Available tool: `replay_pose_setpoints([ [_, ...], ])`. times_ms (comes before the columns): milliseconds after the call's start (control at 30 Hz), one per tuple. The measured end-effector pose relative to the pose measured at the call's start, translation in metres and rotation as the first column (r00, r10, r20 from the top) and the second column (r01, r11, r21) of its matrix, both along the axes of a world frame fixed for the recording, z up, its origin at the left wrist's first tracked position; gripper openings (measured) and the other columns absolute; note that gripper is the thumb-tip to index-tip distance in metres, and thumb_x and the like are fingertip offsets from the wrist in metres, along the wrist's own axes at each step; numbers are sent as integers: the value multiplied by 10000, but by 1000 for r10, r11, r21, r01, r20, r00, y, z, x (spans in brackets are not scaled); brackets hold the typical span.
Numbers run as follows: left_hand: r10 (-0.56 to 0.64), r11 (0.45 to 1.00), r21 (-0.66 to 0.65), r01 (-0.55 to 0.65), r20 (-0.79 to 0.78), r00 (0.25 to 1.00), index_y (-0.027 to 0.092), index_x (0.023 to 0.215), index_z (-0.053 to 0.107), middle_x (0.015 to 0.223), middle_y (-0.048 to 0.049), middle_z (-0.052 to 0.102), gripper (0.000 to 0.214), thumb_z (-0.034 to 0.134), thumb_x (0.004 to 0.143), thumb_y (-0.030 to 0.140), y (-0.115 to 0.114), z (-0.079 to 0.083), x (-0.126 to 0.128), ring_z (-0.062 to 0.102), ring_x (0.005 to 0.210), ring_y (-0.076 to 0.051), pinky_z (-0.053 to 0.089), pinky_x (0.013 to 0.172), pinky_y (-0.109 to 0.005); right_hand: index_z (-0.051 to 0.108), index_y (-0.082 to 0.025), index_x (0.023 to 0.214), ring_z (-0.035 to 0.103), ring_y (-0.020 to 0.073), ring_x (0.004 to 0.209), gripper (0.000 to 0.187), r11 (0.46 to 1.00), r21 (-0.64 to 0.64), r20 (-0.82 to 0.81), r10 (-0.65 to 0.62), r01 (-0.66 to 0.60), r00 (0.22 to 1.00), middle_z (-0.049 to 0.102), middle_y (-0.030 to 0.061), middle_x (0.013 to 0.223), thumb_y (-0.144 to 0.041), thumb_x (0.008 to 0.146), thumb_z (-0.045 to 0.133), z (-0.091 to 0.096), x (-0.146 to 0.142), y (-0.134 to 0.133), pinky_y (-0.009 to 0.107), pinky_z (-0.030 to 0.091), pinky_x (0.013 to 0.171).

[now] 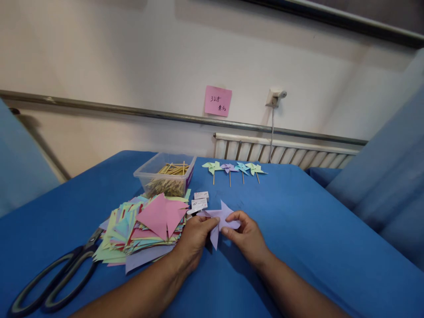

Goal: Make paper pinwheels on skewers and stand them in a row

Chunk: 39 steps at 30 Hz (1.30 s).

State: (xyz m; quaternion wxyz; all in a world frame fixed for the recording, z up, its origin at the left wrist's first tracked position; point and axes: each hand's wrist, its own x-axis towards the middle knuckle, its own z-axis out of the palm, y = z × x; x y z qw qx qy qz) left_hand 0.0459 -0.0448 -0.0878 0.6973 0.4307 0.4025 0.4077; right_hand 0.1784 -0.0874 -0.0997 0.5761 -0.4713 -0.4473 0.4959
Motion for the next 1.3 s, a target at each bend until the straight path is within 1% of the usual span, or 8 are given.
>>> replay_pose_setpoints([
  [233, 8, 997, -78, 0, 97, 995, 118, 755, 699, 663, -56, 694, 163, 687, 639, 233, -3, 6, 2, 613, 611, -168, 461, 623, -271, 538, -204, 786, 562, 148, 615, 176, 995, 91, 272, -59, 36, 961, 619, -12, 686, -246, 673, 666, 0, 0, -3, 253, 443, 590],
  [433, 6, 998, -69, 2, 112, 994, 111, 761, 694, 676, -63, 693, 193, 698, 641, 262, -5, 5, 3, 607, 603, -162, 457, 628, -270, 539, -185, 740, 519, 124, 562, 123, 993, 114, 243, -67, 40, 968, 571, -23, 643, -260, 706, 631, -7, 0, 1, 227, 406, 534],
  [667, 0, 998, -65, 4, 67, 998, 111, 735, 689, 634, -48, 675, 218, 705, 625, 298, -5, 3, 3, 584, 568, -151, 440, 596, -257, 584, -174, 674, 490, 130, 603, 138, 975, 195, 373, -176, 108, 911, 558, -14, 643, -290, 709, 649, -3, 1, 0, 230, 393, 573],
  [900, -10, 997, -74, 15, 70, 997, 114, 713, 684, 606, -44, 664, 214, 705, 622, 307, -6, 3, 4, 565, 527, -143, 429, 564, -256, 569, -175, 640, 461, 119, 569, 156, 975, 184, 401, -192, 126, 896, 531, -26, 599, -291, 725, 628, -5, -1, 0, 225, 377, 550],
  [1000, -19, 999, -50, 21, 52, 998, 114, 732, 692, 618, -46, 671, 219, 701, 627, 305, -4, 3, 3, 575, 539, -149, 437, 583, -261, 593, -181, 748, 499, 128, 596, 127, 982, 157, 338, -157, 109, 928, 568, -18, 646, -290, 712, 646, -5, 0, -1, 231, 405, 570],
  [1133, -51, 999, 16, 51, -11, 999, 113, 730, 696, 639, -52, 679, 207, 697, 633, 296, -1, 4, -1, 583, 555, -154, 434, 584, -257, 541, -213, 1110, 584, 191, 874, 422, 978, 147, 108, -161, 145, 981, 622, 57, 1011, -345, 726, 656, 4, 9, -2, 290, 458, 746],
  [1200, -87, 996, 21, 88, -63, 994, 115, 715, 693, 638, -53, 678, 187, 698, 627, 279, 1, 6, -2, 582, 556, -155, 421, 562, -248, 568, -190, 1064, 600, 189, 841, 398, 990, 75, 1, -116, 116, 993, 636, 64, 969, -389, 731, 655, 8, 16, 0, 288, 461, 730],
  [1300, -161, 986, 19, 167, -171, 972, 120, 671, 686, 594, -36, 659, 144, 698, 608, 249, 1, 11, -3, 554, 517, -138, 386, 513, -229, 620, -147, 857, 576, 140, 615, 325, 997, -67, -92, 28, -34, 995, 633, 23, 718, -414, 689, 698, 10, 23, 2, 243, 434, 592],
])
